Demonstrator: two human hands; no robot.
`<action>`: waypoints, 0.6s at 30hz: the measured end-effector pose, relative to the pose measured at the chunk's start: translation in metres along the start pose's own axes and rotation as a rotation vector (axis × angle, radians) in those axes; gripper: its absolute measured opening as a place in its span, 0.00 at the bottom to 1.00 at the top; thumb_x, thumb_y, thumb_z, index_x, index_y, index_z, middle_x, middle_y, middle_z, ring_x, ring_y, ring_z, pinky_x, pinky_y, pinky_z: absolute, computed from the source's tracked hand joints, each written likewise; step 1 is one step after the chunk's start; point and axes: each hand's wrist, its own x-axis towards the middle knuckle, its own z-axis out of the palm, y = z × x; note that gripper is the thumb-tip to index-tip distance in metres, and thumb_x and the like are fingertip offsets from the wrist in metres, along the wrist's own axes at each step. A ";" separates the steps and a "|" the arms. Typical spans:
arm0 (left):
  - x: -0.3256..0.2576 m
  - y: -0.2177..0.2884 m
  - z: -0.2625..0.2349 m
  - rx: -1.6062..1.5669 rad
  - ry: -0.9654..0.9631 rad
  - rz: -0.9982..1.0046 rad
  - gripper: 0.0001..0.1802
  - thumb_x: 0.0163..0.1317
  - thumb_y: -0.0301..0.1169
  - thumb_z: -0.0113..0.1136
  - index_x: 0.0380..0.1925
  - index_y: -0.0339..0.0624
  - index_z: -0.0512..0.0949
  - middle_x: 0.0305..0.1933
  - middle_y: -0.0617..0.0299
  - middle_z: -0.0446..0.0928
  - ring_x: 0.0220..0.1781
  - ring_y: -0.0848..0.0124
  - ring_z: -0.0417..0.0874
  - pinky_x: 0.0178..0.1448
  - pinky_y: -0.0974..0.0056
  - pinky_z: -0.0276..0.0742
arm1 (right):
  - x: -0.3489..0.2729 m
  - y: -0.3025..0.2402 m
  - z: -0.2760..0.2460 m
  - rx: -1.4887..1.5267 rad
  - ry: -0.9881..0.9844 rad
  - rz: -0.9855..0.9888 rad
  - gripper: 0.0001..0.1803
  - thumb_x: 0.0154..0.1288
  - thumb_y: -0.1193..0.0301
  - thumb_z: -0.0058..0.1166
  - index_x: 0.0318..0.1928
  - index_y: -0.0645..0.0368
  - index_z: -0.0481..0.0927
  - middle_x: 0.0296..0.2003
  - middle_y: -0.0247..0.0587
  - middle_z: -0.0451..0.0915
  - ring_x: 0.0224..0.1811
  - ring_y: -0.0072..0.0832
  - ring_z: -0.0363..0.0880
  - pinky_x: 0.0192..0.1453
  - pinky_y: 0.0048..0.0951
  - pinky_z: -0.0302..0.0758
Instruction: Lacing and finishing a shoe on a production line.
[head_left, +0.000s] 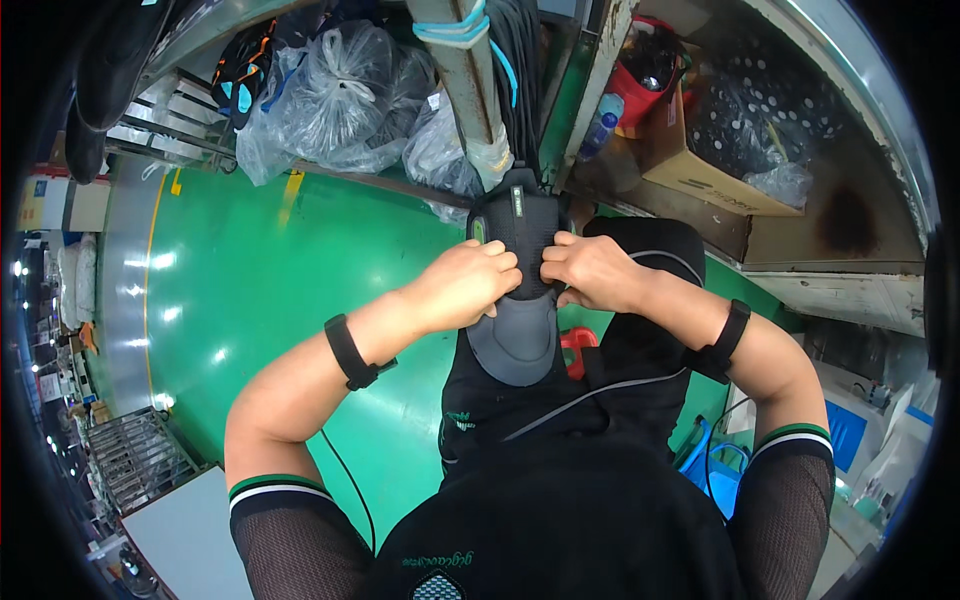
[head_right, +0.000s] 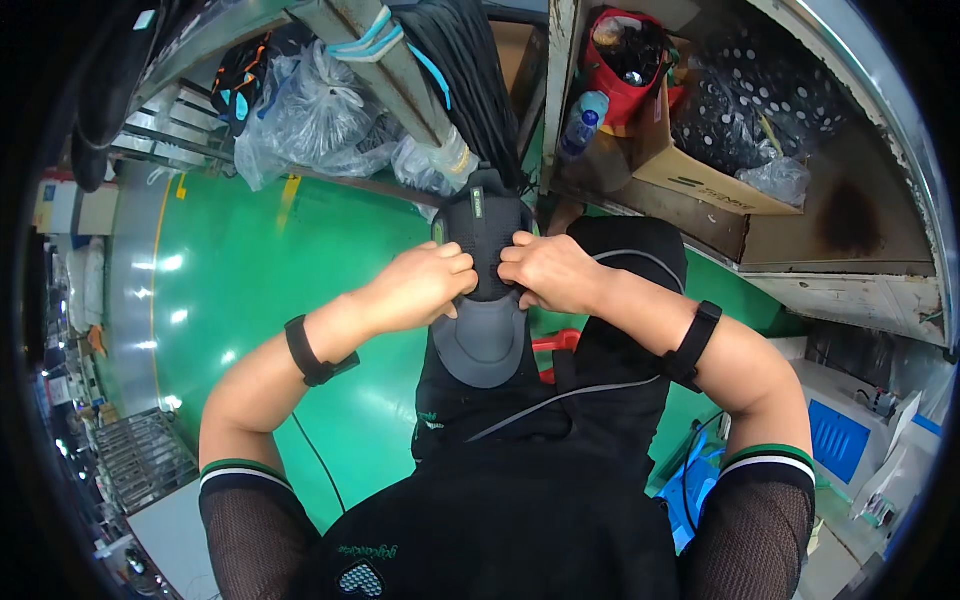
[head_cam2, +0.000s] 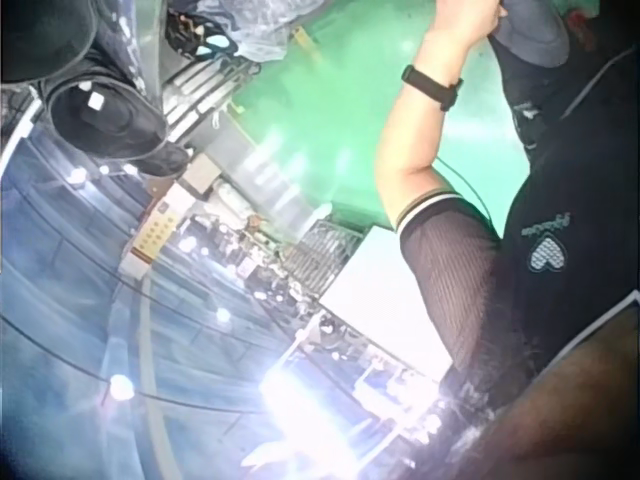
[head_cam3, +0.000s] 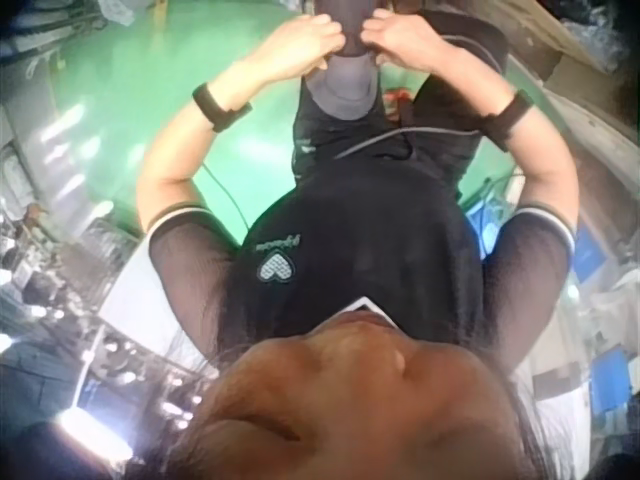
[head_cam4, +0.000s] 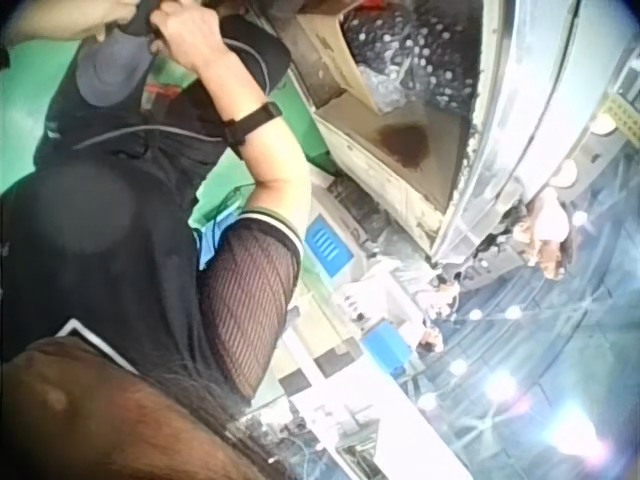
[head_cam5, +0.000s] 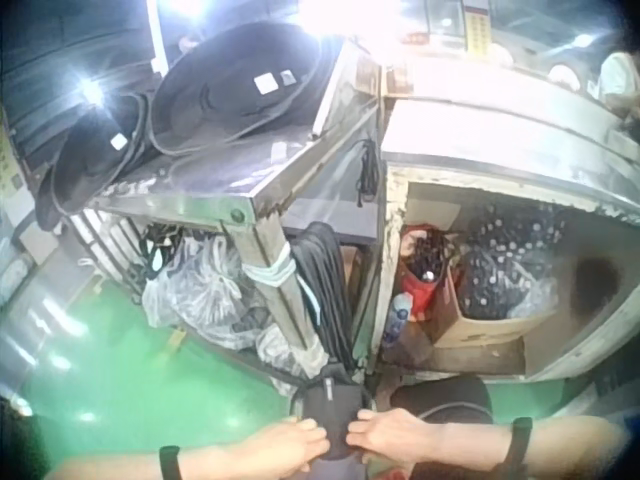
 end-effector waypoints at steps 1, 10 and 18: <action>0.001 0.000 0.001 0.009 0.021 -0.054 0.16 0.40 0.32 0.70 0.30 0.43 0.75 0.35 0.63 0.73 0.45 0.63 0.74 0.47 0.59 0.71 | 0.000 0.002 -0.003 0.008 -0.034 0.029 0.16 0.42 0.66 0.69 0.31 0.56 0.76 0.32 0.32 0.75 0.44 0.32 0.74 0.40 0.34 0.77; 0.013 -0.010 -0.009 -0.024 -0.063 -0.299 0.12 0.44 0.33 0.70 0.28 0.40 0.80 0.33 0.58 0.75 0.43 0.60 0.75 0.47 0.57 0.72 | 0.015 0.016 -0.019 0.177 -0.225 0.226 0.12 0.53 0.60 0.64 0.32 0.54 0.83 0.32 0.34 0.78 0.44 0.33 0.77 0.43 0.37 0.75; 0.025 -0.023 -0.009 -0.283 -0.150 -0.402 0.04 0.53 0.29 0.63 0.25 0.41 0.81 0.34 0.56 0.78 0.46 0.57 0.77 0.50 0.56 0.73 | 0.043 0.020 -0.005 0.379 -0.521 0.602 0.10 0.55 0.69 0.55 0.37 0.55 0.85 0.33 0.41 0.84 0.38 0.37 0.82 0.45 0.34 0.76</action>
